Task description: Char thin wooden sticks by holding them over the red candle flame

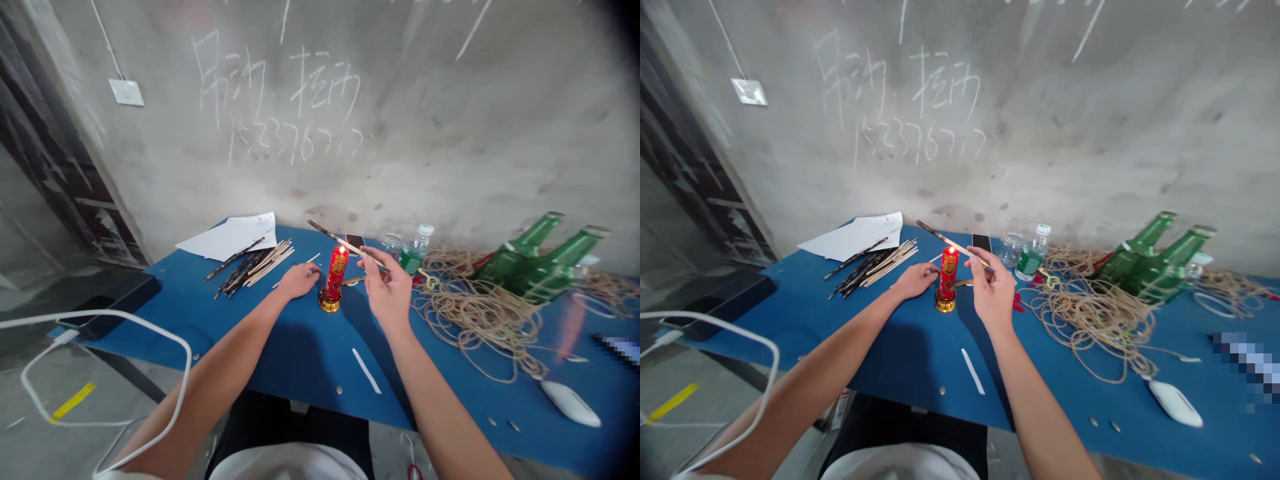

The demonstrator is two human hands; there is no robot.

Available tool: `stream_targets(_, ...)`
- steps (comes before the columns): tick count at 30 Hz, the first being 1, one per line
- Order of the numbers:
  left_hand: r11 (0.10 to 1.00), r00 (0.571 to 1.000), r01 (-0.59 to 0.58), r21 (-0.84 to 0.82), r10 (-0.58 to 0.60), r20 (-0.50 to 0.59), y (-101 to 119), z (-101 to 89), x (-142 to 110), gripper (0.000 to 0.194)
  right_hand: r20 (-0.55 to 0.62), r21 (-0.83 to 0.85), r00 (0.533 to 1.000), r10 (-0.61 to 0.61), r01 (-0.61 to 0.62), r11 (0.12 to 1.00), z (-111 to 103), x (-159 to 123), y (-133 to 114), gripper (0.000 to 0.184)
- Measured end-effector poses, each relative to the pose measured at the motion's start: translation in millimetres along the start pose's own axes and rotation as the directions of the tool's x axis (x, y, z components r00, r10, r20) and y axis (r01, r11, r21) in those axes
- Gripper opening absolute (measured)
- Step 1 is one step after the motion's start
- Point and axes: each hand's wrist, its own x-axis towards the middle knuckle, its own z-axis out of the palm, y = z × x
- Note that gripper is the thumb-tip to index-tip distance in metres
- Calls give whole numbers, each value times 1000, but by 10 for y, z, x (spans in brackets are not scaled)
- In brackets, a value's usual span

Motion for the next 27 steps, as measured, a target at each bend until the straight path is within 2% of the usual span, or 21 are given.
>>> stream_targets(16, 1000, 1000, -1, -8, 1, 13, 54, -36, -27, 29, 22, -43, 999, 29, -28, 999, 2, 7, 38, 41)
stream_targets(27, 1000, 1000, -13, -13, 13, 7, -26, 20, 19, 29, 41, -9, 999, 33, -32, 999, 21, -13, 31, 43)
